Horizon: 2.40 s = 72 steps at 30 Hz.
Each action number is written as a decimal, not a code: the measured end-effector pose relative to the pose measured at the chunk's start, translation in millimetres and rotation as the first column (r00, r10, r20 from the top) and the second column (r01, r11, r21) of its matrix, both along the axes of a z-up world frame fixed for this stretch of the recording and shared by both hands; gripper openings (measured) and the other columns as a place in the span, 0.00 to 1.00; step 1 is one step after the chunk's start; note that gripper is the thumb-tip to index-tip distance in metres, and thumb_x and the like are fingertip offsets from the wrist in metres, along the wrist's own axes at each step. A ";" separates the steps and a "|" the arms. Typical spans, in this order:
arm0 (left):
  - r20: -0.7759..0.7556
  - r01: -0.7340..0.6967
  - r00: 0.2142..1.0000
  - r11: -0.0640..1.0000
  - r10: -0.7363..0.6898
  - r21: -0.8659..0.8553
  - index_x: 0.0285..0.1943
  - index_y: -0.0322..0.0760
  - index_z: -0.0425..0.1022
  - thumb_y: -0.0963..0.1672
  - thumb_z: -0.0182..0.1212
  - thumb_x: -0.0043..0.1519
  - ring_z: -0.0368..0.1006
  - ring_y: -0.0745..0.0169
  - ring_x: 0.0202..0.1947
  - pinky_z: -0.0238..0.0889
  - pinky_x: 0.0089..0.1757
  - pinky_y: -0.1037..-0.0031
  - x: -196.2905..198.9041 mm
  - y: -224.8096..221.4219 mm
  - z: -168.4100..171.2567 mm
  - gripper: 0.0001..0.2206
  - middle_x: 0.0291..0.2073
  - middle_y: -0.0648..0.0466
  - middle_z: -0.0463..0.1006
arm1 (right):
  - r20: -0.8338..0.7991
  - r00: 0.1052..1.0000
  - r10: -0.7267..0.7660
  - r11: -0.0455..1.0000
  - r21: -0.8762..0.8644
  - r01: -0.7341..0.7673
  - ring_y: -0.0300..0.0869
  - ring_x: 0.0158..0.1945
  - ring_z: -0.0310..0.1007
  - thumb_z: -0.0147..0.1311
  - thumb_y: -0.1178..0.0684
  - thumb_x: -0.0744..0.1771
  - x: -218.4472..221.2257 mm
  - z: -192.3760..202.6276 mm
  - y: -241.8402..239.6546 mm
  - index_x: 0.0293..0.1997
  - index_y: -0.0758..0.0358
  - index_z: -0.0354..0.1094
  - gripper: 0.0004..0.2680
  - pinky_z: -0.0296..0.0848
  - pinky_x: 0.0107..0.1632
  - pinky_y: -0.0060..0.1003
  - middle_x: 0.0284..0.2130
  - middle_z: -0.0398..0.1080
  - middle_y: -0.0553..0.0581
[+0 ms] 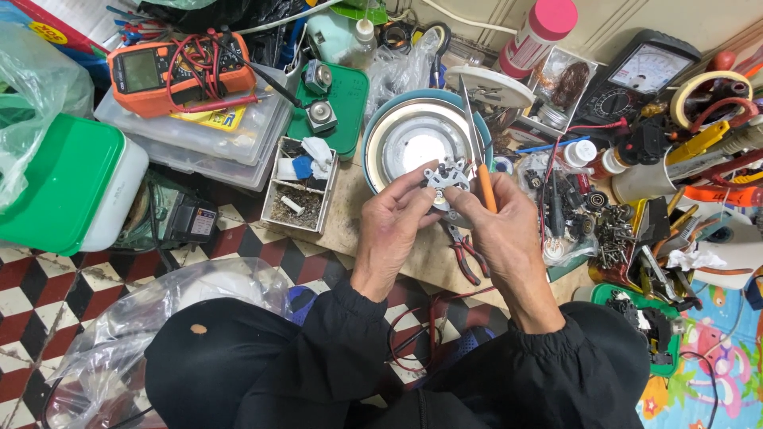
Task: Adjusting and testing small electronic components from an appliance using a screwdriver and multimeter probes at a repair bench.
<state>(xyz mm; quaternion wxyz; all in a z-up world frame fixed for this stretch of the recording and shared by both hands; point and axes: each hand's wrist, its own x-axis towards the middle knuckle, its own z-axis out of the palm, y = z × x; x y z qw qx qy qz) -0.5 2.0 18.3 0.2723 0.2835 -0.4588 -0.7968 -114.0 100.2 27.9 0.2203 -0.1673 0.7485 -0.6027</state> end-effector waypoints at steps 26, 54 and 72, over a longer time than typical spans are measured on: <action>0.072 0.067 0.996 0.977 -0.053 -0.202 0.80 0.36 0.69 0.51 0.63 0.71 0.80 0.43 0.61 0.79 0.59 0.57 10.9 -15.2 5.3 0.30 0.62 0.27 0.78 | 0.246 0.968 0.048 0.944 -0.327 0.036 0.23 0.14 0.49 0.62 0.59 0.70 8.5 8.5 -6.3 0.45 0.68 0.72 0.04 0.50 0.15 0.21 0.28 0.77 0.65; 0.047 0.101 0.995 0.947 -0.091 -0.304 0.80 0.41 0.71 0.51 0.76 0.64 0.80 0.49 0.59 0.75 0.58 0.63 -9.4 -30.5 -7.1 0.35 0.66 0.31 0.78 | 0.192 0.980 -0.061 0.890 -0.433 0.140 0.26 0.10 0.55 0.68 0.56 0.70 -4.3 7.2 -33.2 0.40 0.70 0.73 0.08 0.56 0.14 0.23 0.24 0.78 0.66; 0.013 0.099 0.995 0.973 -0.098 -0.210 0.78 0.33 0.73 0.47 0.75 0.66 0.82 0.65 0.46 0.79 0.37 0.81 -15.3 -35.6 -22.2 0.31 0.51 0.41 0.79 | 0.195 0.981 -0.005 0.907 -0.413 0.086 0.26 0.11 0.57 0.65 0.55 0.71 -7.4 11.4 -28.0 0.43 0.71 0.74 0.07 0.57 0.13 0.22 0.25 0.77 0.64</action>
